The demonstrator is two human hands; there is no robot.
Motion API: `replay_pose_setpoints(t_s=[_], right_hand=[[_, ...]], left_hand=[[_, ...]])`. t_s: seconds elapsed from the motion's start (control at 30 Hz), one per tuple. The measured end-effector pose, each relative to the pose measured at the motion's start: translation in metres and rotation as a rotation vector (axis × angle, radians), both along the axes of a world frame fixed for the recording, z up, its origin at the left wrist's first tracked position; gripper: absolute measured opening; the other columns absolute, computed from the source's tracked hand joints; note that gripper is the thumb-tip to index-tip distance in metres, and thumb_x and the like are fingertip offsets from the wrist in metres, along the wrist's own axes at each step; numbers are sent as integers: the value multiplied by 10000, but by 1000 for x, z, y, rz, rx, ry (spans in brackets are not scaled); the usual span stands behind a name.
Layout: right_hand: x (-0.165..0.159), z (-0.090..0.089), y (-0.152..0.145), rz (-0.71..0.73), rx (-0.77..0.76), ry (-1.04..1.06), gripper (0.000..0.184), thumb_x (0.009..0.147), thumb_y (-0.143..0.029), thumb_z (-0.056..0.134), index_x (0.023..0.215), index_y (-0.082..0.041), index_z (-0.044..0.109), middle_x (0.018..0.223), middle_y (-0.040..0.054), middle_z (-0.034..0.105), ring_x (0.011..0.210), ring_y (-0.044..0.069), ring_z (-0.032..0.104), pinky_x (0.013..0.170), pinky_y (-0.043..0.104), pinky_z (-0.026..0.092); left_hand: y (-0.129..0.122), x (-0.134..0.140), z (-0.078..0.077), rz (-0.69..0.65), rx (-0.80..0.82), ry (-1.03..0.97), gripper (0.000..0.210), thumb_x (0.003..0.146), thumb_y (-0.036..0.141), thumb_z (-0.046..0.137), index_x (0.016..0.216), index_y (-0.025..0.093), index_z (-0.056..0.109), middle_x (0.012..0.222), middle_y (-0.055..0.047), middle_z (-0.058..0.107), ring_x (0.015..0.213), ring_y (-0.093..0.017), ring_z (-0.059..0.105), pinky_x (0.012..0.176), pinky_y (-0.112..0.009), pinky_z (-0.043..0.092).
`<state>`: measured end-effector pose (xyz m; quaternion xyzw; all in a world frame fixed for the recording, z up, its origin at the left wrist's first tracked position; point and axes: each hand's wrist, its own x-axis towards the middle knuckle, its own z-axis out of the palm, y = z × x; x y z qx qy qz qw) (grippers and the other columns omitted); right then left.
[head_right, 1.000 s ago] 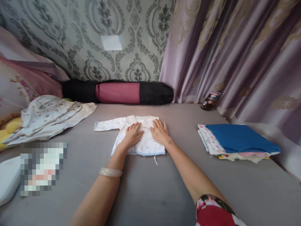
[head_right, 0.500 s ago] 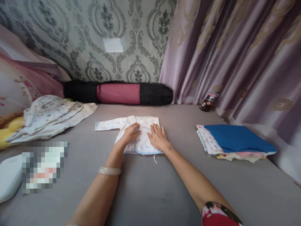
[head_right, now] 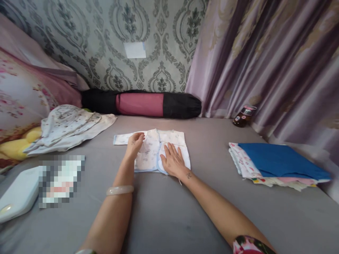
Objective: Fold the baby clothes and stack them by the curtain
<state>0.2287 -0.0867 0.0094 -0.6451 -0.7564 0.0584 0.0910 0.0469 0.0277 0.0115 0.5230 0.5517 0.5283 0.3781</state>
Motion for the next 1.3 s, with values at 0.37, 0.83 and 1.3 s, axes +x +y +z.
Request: replay_pose_setpoints(t_s=[0.37, 0.83, 1.3], right_hand=[[-21, 18, 2, 106, -2, 49, 617, 994, -432, 183, 1506, -96, 262, 1586, 135, 148, 1466, 247, 97, 1177, 490, 93], [-38, 15, 4, 206, -29, 55, 583, 995, -415, 242, 1466, -91, 352, 1561, 182, 224, 1455, 292, 143, 1164, 525, 103], [-127, 28, 69, 362, -18, -29, 419, 986, -344, 316, 1274, -143, 544, 1529, 153, 325, 1445, 282, 182, 1152, 553, 102]], left_hand=[[-7, -28, 9, 330, -102, -416, 116, 706, 170, 560, 822, 176, 562, 842, -35, 614, 716, -122, 623, 616, -224, 496], [-7, -28, 12, 454, -215, -538, 103, 681, 127, 528, 776, 167, 519, 726, 1, 566, 600, -87, 574, 562, -193, 453], [-1, -42, 17, 664, -146, -506, 50, 741, 183, 472, 775, 194, 438, 718, 20, 512, 669, -110, 575, 626, -237, 474]])
